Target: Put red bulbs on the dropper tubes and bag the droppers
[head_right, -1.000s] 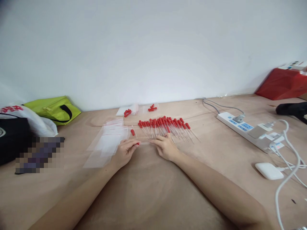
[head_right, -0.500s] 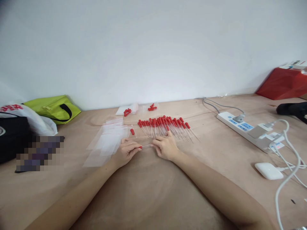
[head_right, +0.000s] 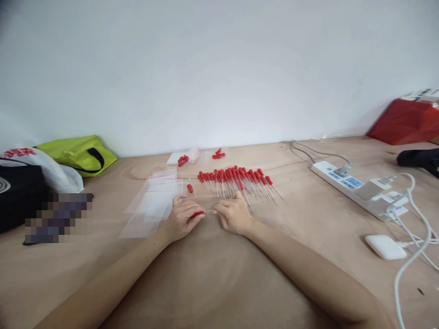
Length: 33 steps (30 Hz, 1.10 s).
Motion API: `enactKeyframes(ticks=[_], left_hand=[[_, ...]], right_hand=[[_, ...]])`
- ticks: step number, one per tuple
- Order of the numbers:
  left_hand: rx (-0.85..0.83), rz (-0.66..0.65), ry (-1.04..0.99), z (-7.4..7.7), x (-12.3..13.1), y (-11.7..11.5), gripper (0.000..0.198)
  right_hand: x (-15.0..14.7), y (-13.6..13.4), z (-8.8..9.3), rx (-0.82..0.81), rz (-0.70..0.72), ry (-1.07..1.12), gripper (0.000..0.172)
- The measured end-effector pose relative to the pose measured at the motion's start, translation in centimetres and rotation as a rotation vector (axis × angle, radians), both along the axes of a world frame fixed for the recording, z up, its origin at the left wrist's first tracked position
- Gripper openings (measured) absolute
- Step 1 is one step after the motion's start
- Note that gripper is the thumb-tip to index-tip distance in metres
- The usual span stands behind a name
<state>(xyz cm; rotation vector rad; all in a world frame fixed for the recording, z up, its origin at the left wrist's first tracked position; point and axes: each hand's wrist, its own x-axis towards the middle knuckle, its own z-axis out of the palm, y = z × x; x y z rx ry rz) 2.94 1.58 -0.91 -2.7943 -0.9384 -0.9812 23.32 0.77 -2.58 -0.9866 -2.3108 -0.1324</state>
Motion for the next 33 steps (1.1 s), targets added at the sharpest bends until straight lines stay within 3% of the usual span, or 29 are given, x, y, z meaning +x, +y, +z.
enactKeyframes(ticks=[8,12,14,16,19,21,26,33], left_hand=[[0.066,-0.011,0.066,0.4,0.1,0.0,0.016],[0.067,0.066,0.078,0.5,-0.3,0.3,0.016],[0.056,0.168,0.058,0.4,-0.6,0.6,0.019],[0.029,0.340,0.034,0.2,-1.0,1.0,0.025],[-0.058,0.613,0.047,-0.2,-1.6,1.7,0.027],[-0.128,0.688,0.091,-0.6,-1.9,2.1,0.031],[-0.210,0.636,0.156,-1.3,-2.4,2.6,0.036],[-0.180,0.603,0.217,-1.4,-2.4,2.8,0.037]], right_hand=[[-0.2,0.1,0.2,-0.038,0.027,-0.071,0.028],[0.0,-0.1,1.5,0.023,0.001,-0.133,0.028],[-0.1,0.1,2.2,0.035,-0.036,-0.167,0.029],[-0.4,0.7,2.6,0.023,-0.146,-0.152,0.030],[-1.4,2.5,2.8,-0.013,-0.448,-0.009,0.029],[-2.5,4.0,2.7,-0.032,-0.594,0.067,0.027],[-5.0,6.6,1.8,-0.106,-0.660,0.033,0.024],[-5.9,6.5,1.4,-0.195,-0.629,-0.065,0.024]])
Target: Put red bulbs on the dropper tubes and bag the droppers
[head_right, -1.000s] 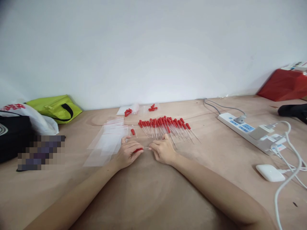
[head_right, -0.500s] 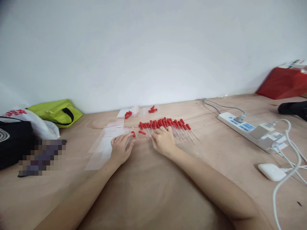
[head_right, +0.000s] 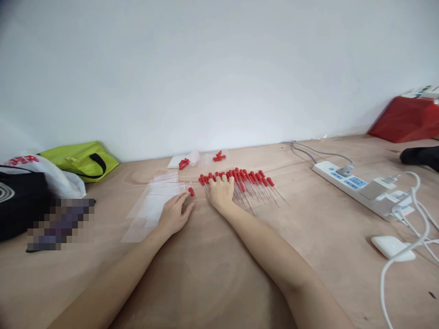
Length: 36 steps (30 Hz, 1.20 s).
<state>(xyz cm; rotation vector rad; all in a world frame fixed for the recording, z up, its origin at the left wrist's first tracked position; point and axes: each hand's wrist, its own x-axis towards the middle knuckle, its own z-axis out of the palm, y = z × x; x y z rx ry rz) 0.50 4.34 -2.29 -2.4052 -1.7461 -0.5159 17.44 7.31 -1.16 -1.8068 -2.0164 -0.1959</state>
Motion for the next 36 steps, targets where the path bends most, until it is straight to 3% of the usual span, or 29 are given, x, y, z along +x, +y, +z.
enactKeyframes(ticks=[6,10,17,21,26,30,36], left_hand=[[0.038,-0.023,0.152,0.8,-0.2,0.7,0.042],[0.027,-0.036,0.089,0.7,-0.3,0.9,0.037],[-0.023,-0.052,-0.044,1.3,-0.4,0.6,0.028],[-0.014,-0.058,-0.092,1.3,-0.5,0.6,0.028],[0.068,-0.059,-0.091,0.3,-0.6,1.2,0.024],[0.094,-0.071,-0.134,0.0,-0.7,1.5,0.015],[0.313,-0.201,-0.202,1.1,-0.1,0.6,0.015]], right_hand=[[-0.5,-0.7,0.6,-0.022,0.089,0.011,0.027],[-2.4,-0.9,0.8,-0.060,0.135,0.043,0.028],[-4.7,-0.8,1.0,-0.191,0.075,0.051,0.029],[-2.9,-2.3,1.5,-0.213,0.119,-0.003,0.026],[2.3,-4.5,2.3,-0.324,0.179,-0.108,0.020],[5.0,-4.6,2.6,-0.450,0.224,0.030,0.013],[4.9,-5.3,0.9,-0.286,0.262,0.013,0.015]])
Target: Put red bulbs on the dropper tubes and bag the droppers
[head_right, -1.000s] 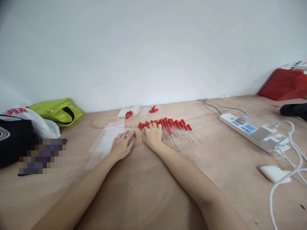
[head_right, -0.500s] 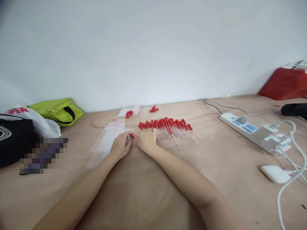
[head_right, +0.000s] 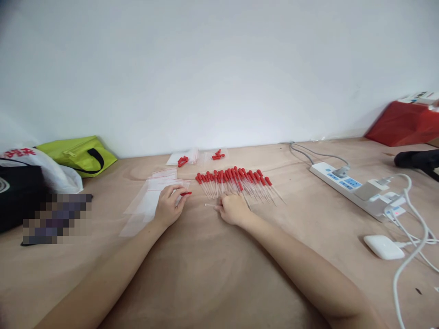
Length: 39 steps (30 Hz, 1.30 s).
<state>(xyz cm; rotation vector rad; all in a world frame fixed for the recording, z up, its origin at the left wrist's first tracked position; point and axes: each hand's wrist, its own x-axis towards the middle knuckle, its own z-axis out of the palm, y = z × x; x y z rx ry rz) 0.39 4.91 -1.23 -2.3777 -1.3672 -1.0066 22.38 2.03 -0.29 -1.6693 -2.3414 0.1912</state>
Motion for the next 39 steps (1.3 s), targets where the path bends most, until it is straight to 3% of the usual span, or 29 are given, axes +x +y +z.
enactKeyframes(ticks=[3,7,11,15,27,39], left_hand=[[0.025,-0.075,-0.010,0.5,0.9,-0.9,0.013],[-0.123,-0.158,0.001,0.3,1.6,-1.5,0.012],[-0.226,-0.199,-0.021,-0.4,1.5,-1.4,0.016],[-0.225,-0.275,-0.065,-0.8,1.4,-1.1,0.021],[-0.337,-0.368,-0.192,0.0,2.0,-1.9,0.014],[-0.311,-0.449,-0.062,-0.4,2.1,-2.0,0.016]], right_hand=[[0.3,-0.8,-0.9,0.155,0.049,-0.072,0.016],[1.0,-1.0,-1.5,0.229,0.043,0.026,0.016],[0.7,-0.3,-1.6,0.242,0.082,0.100,0.016],[0.2,0.3,-1.6,0.257,0.113,0.097,0.016],[0.9,0.5,-1.7,0.234,0.322,0.194,0.020],[1.4,0.6,-1.5,0.256,0.359,0.170,0.022]])
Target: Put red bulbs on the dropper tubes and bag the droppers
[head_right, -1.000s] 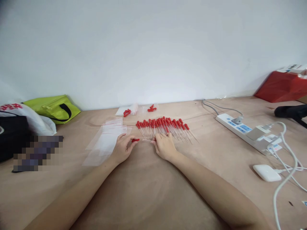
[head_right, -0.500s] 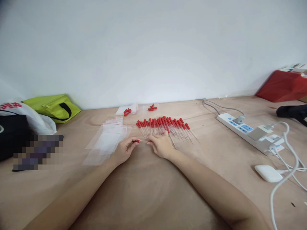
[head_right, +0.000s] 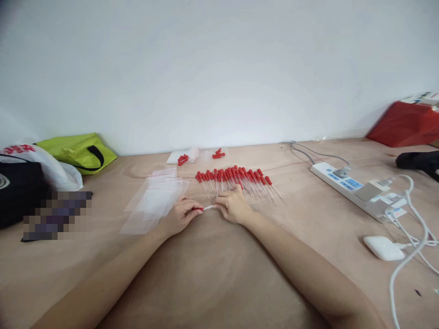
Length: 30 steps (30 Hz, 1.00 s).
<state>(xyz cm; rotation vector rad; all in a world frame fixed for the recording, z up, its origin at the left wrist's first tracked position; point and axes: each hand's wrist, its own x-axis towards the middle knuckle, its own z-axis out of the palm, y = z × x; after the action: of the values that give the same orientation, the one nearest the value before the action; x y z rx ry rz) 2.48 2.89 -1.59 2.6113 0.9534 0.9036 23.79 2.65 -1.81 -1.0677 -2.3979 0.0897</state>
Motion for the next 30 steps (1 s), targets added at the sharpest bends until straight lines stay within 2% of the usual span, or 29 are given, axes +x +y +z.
enactKeyframes(ticks=[9,16,30], left_hand=[[0.085,0.050,0.028,-0.2,-0.2,-0.1,0.014],[0.115,0.008,0.038,-0.2,-0.1,-0.2,0.011],[0.192,0.019,-0.001,-0.5,0.1,-0.1,0.013]], right_hand=[[-0.7,-1.1,-0.4,0.104,-0.080,-0.022,0.024],[-0.6,-0.9,-0.5,0.081,-0.015,0.004,0.025],[-2.0,-1.0,-0.7,-0.003,-0.026,0.036,0.024]])
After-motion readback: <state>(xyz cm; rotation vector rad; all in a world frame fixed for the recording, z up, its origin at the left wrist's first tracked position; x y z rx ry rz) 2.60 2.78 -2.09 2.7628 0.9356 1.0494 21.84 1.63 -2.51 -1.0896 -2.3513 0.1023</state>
